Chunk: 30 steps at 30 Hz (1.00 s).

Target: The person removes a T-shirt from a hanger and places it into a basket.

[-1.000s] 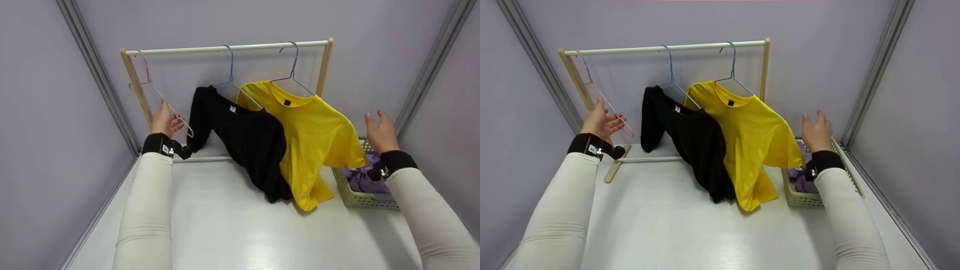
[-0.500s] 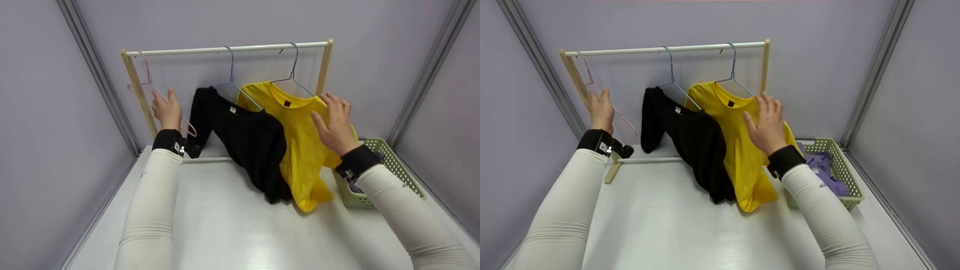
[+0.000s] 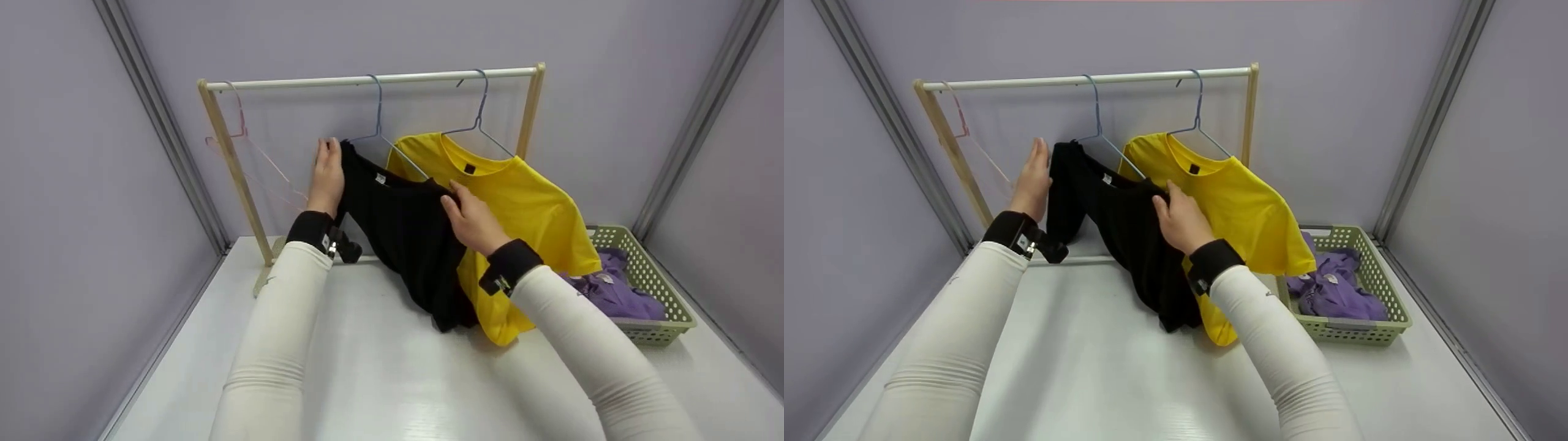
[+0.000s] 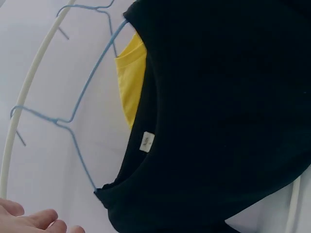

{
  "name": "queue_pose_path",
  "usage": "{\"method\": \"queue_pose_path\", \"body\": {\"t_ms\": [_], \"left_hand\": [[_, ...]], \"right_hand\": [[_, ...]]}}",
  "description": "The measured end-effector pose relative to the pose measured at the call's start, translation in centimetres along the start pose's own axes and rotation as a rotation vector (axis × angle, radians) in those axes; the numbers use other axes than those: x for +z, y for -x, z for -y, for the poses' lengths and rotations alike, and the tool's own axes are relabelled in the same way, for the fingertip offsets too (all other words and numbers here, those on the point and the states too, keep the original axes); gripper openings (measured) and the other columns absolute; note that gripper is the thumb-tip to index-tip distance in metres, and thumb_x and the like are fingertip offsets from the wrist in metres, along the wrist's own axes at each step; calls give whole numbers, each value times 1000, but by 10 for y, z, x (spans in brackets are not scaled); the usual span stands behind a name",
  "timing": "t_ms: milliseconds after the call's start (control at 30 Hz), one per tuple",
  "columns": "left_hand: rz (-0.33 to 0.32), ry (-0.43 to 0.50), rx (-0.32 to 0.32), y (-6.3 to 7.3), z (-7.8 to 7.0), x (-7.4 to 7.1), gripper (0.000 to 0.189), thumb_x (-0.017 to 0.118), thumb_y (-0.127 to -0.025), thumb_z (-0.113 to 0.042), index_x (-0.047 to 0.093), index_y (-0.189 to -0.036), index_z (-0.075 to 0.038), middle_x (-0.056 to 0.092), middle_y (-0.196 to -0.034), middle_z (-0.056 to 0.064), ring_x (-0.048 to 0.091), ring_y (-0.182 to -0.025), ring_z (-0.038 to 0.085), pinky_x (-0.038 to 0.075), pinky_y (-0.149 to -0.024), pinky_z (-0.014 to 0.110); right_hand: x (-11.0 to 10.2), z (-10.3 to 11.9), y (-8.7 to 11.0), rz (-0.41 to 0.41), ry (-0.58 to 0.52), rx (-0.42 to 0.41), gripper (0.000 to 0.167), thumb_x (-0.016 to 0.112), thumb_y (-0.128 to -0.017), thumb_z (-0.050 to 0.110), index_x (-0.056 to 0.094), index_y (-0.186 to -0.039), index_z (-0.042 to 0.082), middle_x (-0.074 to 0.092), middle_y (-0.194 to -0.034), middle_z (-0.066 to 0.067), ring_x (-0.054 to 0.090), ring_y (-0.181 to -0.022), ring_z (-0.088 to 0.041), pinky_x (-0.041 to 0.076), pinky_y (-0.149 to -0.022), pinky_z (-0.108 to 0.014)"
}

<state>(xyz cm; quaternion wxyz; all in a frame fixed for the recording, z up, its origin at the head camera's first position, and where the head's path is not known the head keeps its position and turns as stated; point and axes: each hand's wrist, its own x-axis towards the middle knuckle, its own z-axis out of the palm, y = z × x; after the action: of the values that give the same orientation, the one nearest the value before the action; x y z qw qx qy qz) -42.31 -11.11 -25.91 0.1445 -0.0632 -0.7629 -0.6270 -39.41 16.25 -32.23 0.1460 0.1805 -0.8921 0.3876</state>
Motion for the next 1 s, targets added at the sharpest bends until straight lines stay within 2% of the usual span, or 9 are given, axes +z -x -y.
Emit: {"method": "queue_pose_path", "body": {"t_ms": [100,167,200,233,400,567,667,867,1000], "left_hand": [[15,-42,-19,0,3,7,69,23,-112,-50,2,-165,-12,6,-175,4,8,-162,21,10,-131,33],[8,-75,-26,1,5,10,69,24,-112,-49,5,-165,-11,8,-174,5,10,-162,22,11,-131,33],[4,-87,-30,1,7,11,69,25,-112,-49,6,-165,-10,8,-174,5,10,-162,23,11,-131,33],[0,-96,-32,1,8,12,69,25,-112,-49,7,-165,-10,9,-174,5,10,-162,23,11,-131,33],[-16,-104,-32,2,10,14,68,26,-112,-49,10,-165,-9,11,-174,6,12,-162,24,12,-131,33],[-34,-133,-6,3,10,16,67,27,-112,-47,11,-165,-9,14,-173,8,14,-161,27,13,-131,36],[-46,-151,14,5,9,16,66,28,-112,-47,13,-165,-10,16,-173,9,14,-161,28,13,-131,37],[-46,-218,80,6,5,12,66,30,-112,-44,13,-164,-7,12,-173,14,9,-162,31,11,-131,41],[-6,-282,100,9,2,8,66,28,-113,-44,10,-165,-8,6,-174,14,1,-162,33,7,-132,45]], "right_hand": [[9,1,-5,-38,-21,23,40,38,-113,29,57,-126,-4,63,-116,-25,61,-113,-41,47,-101,-47],[15,0,-9,-88,-56,23,33,39,-113,23,57,-105,-3,54,-88,-17,56,-90,-38,44,-85,-42],[17,1,-10,-118,-84,27,31,40,-113,21,56,-99,-2,47,-82,-13,52,-83,-34,41,-81,-39],[18,1,-11,-145,-122,34,30,41,-112,19,55,-96,-2,43,-79,-10,48,-80,-31,38,-80,-36],[18,2,-12,-300,-345,41,28,45,-111,14,62,-97,-3,44,-76,-3,45,-75,-18,37,-76,-26],[8,2,-12,-394,-484,-5,32,47,-110,15,52,-81,5,31,-68,3,35,-63,-9,32,-68,-24],[1,0,-6,-394,-528,-23,34,47,-111,17,48,-78,8,30,-68,4,34,-62,-8,31,-65,-24],[-13,-9,20,-321,-577,-42,36,45,-111,25,48,-82,5,31,-67,4,35,-58,-10,32,-61,-23],[-23,-17,42,-281,-615,-45,40,46,-111,26,44,-80,1,32,-67,4,36,-58,-12,32,-60,-23]]}}
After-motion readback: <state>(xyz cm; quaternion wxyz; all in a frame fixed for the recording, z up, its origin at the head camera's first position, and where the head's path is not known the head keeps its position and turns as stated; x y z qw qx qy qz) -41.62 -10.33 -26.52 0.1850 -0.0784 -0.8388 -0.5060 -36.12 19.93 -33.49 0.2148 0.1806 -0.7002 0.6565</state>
